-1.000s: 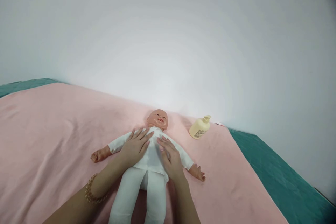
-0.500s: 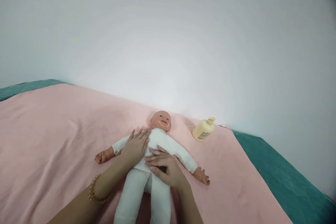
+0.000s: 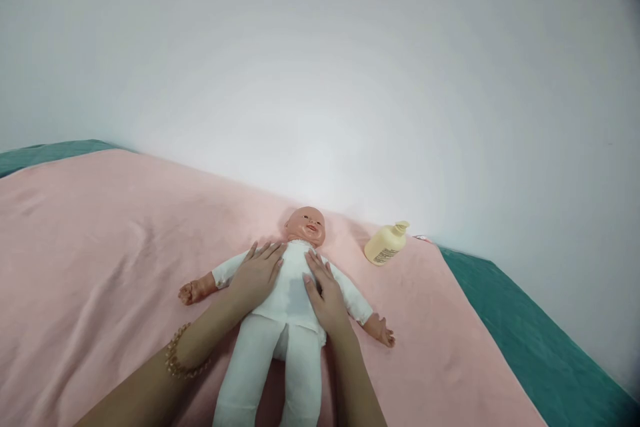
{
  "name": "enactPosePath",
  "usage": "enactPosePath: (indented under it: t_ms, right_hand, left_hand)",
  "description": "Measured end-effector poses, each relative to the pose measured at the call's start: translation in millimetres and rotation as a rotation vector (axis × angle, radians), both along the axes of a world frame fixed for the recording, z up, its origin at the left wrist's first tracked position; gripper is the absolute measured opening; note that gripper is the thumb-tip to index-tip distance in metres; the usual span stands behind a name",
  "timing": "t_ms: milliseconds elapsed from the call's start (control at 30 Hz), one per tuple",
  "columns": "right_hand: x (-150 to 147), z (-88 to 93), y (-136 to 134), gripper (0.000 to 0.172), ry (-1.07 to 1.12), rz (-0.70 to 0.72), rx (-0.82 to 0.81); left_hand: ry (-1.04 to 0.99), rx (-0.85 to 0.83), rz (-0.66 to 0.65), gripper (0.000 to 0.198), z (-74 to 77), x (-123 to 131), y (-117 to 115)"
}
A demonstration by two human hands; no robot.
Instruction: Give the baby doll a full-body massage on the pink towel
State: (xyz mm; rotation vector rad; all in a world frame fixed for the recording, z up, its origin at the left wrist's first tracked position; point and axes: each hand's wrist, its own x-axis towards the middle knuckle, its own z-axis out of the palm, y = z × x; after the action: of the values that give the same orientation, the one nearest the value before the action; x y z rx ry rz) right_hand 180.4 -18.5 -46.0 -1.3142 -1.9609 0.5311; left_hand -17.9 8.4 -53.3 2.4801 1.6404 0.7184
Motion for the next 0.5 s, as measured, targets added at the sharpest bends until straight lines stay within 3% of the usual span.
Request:
enactPosePath:
  t_ms: [133, 233, 300, 433, 500]
  right_hand:
    - [0, -1.2, 0, 0.053, -0.105, -0.148, -0.011]
    - [1, -1.8, 0, 0.053, -0.154, -0.227, -0.001]
    - [2, -2.0, -1, 0.053, -0.173, -0.260, -0.001]
    - [3, -1.7, -2, 0.052, -0.180, -0.267, 0.000]
    - [4, -1.7, -2, 0.052, -0.179, -0.265, 0.000]
  left_hand:
    - [-0.023, -0.011, 0.005, 0.048, 2.8, 1, 0]
    - [-0.087, -0.037, -0.039, 0.048, 13.3, 0, -4]
    - [-0.155, -0.052, -0.150, 0.049, 25.5, 0, -11]
    - [-0.177, -0.133, -0.544, 0.043, 48.9, -3, -27]
    - [-0.186, -0.225, -0.672, 0.039, 54.3, -4, -31]
